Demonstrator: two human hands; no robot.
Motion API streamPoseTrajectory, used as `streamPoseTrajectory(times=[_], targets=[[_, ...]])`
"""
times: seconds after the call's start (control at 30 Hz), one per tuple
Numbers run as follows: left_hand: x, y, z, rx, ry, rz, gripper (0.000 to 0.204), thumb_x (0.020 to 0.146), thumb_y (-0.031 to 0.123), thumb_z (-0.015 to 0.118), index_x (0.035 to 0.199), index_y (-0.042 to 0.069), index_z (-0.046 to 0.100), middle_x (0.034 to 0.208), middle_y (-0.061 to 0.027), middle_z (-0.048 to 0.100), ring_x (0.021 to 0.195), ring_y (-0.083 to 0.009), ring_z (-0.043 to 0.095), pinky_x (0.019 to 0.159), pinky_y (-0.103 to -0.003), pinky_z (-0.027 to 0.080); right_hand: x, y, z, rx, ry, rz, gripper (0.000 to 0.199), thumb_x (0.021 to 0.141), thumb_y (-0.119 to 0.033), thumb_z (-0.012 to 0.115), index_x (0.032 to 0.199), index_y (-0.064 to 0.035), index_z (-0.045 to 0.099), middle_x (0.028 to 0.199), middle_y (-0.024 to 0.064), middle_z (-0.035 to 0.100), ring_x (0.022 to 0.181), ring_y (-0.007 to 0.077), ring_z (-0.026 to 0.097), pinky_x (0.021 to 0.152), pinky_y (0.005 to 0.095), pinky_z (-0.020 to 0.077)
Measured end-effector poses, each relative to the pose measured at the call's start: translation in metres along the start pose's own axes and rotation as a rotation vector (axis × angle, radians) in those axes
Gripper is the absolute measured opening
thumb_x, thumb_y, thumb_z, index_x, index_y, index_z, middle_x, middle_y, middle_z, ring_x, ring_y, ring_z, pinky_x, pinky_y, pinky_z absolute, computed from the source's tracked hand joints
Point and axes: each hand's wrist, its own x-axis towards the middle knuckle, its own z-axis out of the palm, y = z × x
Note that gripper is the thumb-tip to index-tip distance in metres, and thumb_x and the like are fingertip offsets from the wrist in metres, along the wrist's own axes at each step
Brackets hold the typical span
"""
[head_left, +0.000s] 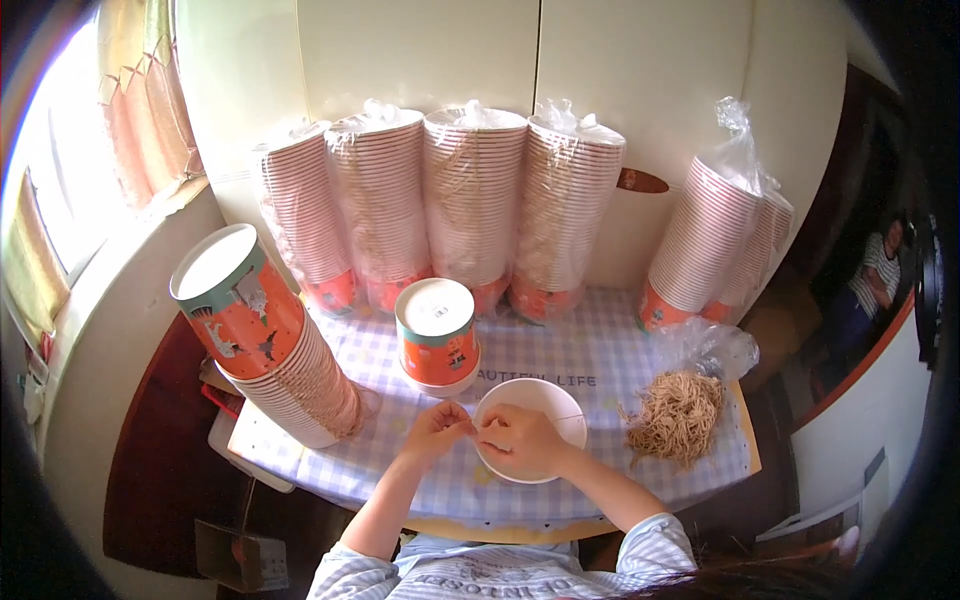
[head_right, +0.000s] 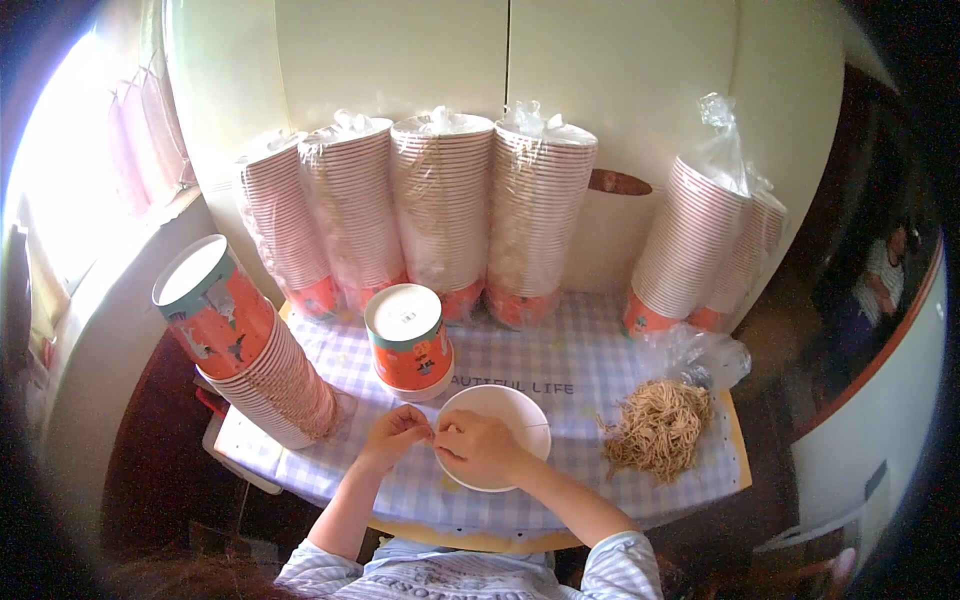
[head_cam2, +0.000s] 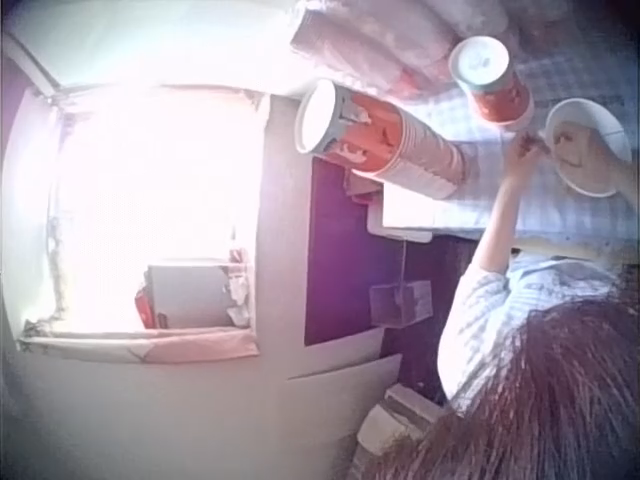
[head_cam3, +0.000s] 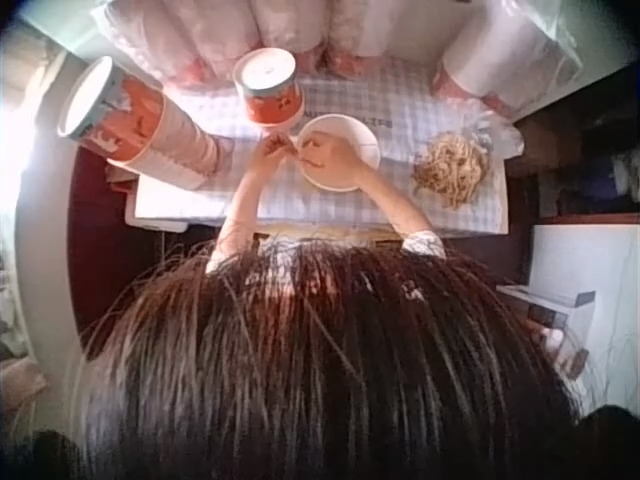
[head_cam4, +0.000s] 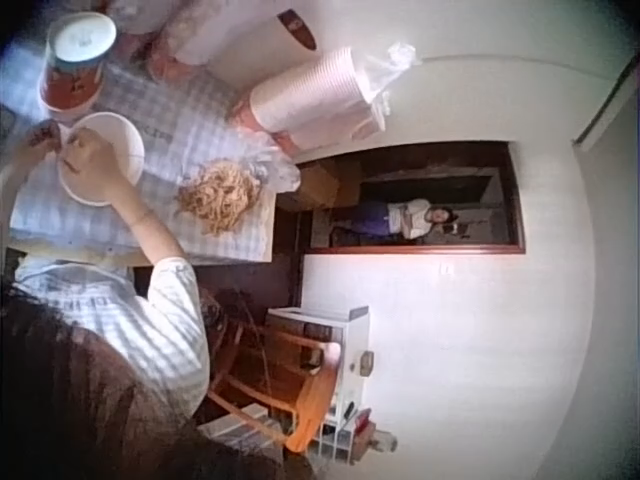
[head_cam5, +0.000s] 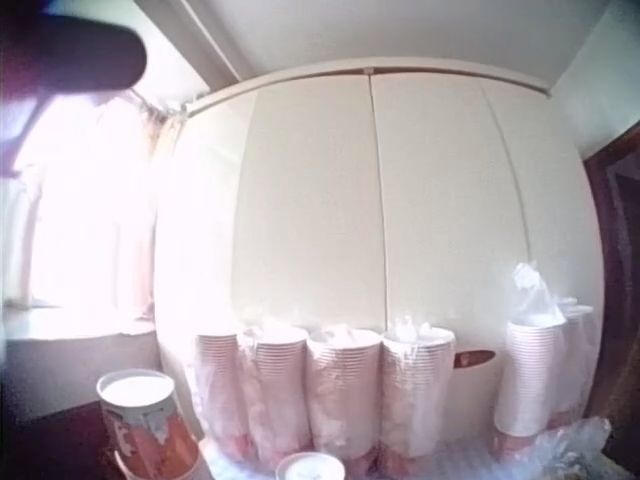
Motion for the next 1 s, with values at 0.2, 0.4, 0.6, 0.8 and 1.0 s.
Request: streamPoseTrajectory(times=[0.2, 0.4, 0.6, 0.8, 1.0], targets=[[-0.006, 0.002, -0.003, 0.092, -0.028, 0.015, 0.008, 0.076, 0.003, 0.059, 0.081, 0.001, 0.053, 0.076, -0.0029, 0.058, 0.071, -0.0084, 0.054, 0.065, -0.022, 0.044, 0.005, -0.012, -0.003, -0.043, -0.081, -0.067, 0.006, 0.070, -0.014, 0.063, 0.074, -0.0100, 0.062, 0.082, 0.0041, 0.058, 0.073, 0.0224, 0.058, 0.062, 0.0349, 0.0481], [-0.005, 0.001, -0.007, 0.281, -0.047, 0.033, 0.010, 0.076, 0.004, 0.060, 0.084, 0.003, 0.053, 0.076, -0.0004, 0.056, 0.071, -0.0056, 0.051, 0.059, -0.020, 0.041, 0.013, -0.006, -0.001, 0.180, -0.106, 0.331, 0.018, 0.076, -0.017, 0.060, 0.089, -0.0058, 0.056, 0.087, 0.0084, 0.059, 0.076, 0.0246, 0.057, 0.066, 0.0358, 0.0466], [-0.006, -0.006, -0.002, 0.234, 0.003, 0.045, 0.025, 0.078, 0.007, 0.058, 0.099, 0.006, 0.045, 0.079, -0.0042, 0.060, 0.072, -0.0076, 0.054, 0.059, -0.022, 0.042, 0.010, 0.008, 0.009, 0.268, -0.135, 0.315, 0.025, 0.075, -0.016, 0.062, 0.096, -0.0061, 0.053, 0.085, 0.0107, 0.061, 0.075, 0.0264, 0.060, 0.067, 0.0360, 0.0469], [-0.013, -0.004, 0.003, 0.217, 0.049, 0.043, 0.029, 0.079, 0.006, 0.056, 0.103, 0.006, 0.041, 0.086, -0.0074, 0.061, 0.074, -0.0098, 0.056, 0.060, -0.023, 0.043, 0.009, 0.006, 0.010, 0.171, -0.121, 0.279, 0.020, 0.075, -0.016, 0.062, 0.092, -0.0069, 0.057, 0.080, 0.0102, 0.062, 0.074, 0.0233, 0.061, 0.065, 0.0341, 0.0479], [-0.035, 0.006, 0.017, 0.577, 0.281, 0.252, 0.019, 0.074, 0.006, 0.060, 0.091, 0.002, 0.051, 0.081, -0.0069, 0.058, 0.070, -0.0152, 0.055, 0.059, -0.024, 0.044, 0.006, 0.017, 0.011, 0.363, -0.078, 0.407, 0.020, 0.075, -0.013, 0.062, 0.092, -0.0044, 0.057, 0.076, 0.0085, 0.063, 0.071, 0.0170, 0.062, 0.065, 0.0292, 0.0482]])
